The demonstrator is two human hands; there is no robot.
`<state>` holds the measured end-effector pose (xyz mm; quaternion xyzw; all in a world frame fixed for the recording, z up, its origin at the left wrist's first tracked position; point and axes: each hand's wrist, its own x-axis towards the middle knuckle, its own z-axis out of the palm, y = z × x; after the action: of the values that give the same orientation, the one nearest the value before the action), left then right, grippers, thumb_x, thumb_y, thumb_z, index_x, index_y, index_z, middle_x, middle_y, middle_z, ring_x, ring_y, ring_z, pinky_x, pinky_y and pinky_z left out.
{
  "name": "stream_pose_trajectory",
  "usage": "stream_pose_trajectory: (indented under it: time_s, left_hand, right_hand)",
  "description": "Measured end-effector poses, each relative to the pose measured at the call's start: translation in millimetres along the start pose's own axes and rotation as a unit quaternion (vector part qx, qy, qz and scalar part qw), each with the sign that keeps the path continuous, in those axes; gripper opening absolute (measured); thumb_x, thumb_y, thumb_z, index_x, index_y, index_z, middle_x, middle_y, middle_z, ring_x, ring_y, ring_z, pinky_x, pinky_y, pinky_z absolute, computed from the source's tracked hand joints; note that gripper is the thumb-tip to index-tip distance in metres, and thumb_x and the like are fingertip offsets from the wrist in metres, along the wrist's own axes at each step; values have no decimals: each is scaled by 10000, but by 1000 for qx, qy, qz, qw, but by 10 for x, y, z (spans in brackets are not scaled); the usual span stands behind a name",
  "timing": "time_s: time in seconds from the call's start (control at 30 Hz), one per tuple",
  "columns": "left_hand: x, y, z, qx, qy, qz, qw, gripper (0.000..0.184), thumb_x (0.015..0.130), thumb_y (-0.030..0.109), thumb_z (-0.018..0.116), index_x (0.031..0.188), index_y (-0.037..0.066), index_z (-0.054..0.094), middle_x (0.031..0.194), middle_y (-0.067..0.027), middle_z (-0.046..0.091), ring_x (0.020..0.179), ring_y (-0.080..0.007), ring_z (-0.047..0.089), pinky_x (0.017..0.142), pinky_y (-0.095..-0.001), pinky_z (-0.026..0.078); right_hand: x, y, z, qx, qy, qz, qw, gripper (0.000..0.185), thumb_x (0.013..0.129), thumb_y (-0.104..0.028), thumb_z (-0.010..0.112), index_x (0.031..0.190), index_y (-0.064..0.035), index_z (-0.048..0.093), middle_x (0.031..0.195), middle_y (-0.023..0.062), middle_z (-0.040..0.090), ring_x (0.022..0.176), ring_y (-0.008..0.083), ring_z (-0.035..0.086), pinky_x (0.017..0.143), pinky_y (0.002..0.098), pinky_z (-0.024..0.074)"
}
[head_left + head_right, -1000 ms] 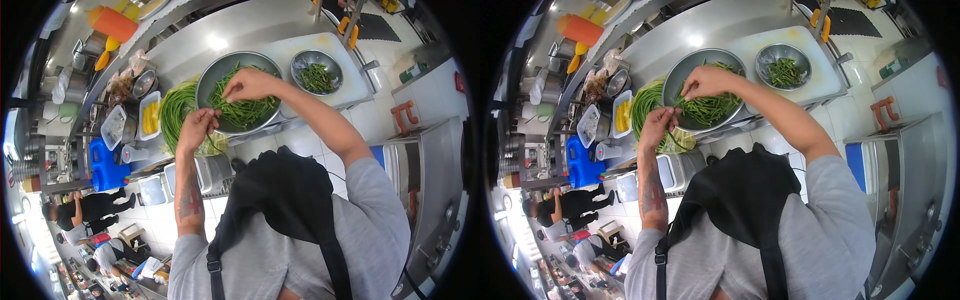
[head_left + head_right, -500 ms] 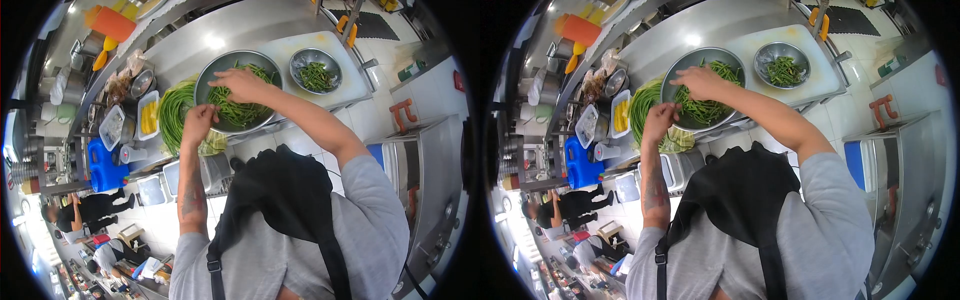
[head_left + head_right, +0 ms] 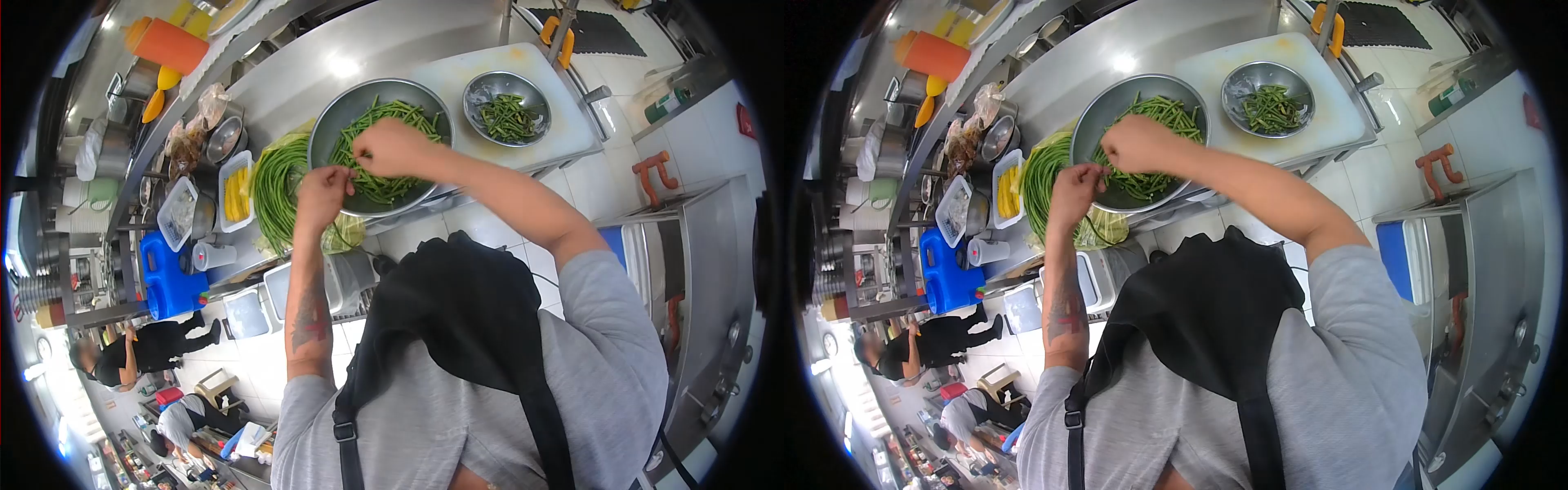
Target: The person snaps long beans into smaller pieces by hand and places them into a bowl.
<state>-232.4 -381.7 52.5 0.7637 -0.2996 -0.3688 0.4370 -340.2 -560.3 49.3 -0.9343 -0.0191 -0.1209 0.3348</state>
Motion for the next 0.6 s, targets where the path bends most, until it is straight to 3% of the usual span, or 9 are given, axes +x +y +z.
stream_pose_trajectory:
  time_s: [0.03,0.07,0.1,0.2,0.3,0.37,0.43,0.53,0.6]
  left_hand:
    - [67,-67,85,207,87,52,973,260,1013,189,539,1041,3,718,687,-20,629,558,-101,532,555,-266,442]
    - [102,-137,133,402,169,102,894,255,1013,187,531,1058,20,719,682,-9,622,536,-101,509,544,-262,425]
    - [97,-192,145,404,166,103,894,255,1013,187,531,1058,20,719,682,-9,622,536,-101,509,544,-262,425]
    - [108,-66,154,346,174,129,913,246,985,194,552,1036,29,727,666,-23,641,558,-99,536,551,-267,430]
    - [3,84,24,166,101,44,980,276,994,221,565,992,-4,725,671,-80,657,588,-132,590,572,-303,459]
    - [4,66,-64,-53,-18,-23,998,293,1023,212,532,1035,-22,708,696,-36,630,550,-96,512,545,-257,414]
    - [-81,3,-127,-37,-2,-24,999,288,1039,192,515,1065,-35,691,715,-3,599,539,-67,442,520,-223,362]
    - [-170,-34,-184,-52,-28,-20,998,270,1035,177,523,1056,-33,693,712,-8,603,546,-64,451,518,-221,361]
    - [-175,5,-133,-79,-33,-23,996,248,1025,150,521,1034,-20,702,706,-5,610,548,-71,467,516,-230,368]
  right_hand:
    - [-17,-40,142,-212,91,-37,972,126,780,-107,684,853,-16,731,826,170,720,786,286,730,675,389,586]
    - [-18,-64,247,-215,116,-36,969,97,747,-70,649,808,-16,702,835,204,699,791,348,722,694,432,595]
    - [3,15,330,-214,117,-34,969,97,747,-70,649,808,-16,702,835,204,699,791,348,722,694,432,595]
    - [127,225,233,-228,74,23,971,142,772,-126,685,876,-40,730,900,175,721,805,339,718,755,427,593]
    - [107,180,6,-34,201,-140,969,159,792,-191,718,906,-89,761,908,107,744,818,326,711,796,424,572]
    - [109,122,-206,68,-35,7,997,185,791,-239,756,944,-138,782,905,52,757,824,314,703,799,417,550]
    - [115,287,-329,45,-18,5,999,189,798,-220,759,952,-112,781,873,69,756,809,275,710,743,389,542]
    - [77,382,-393,185,-41,47,981,198,853,-214,758,983,-65,762,832,69,752,766,186,715,722,325,549]
    - [81,263,-309,201,-77,51,975,205,848,-206,754,983,-52,757,845,94,751,771,202,721,709,328,554]
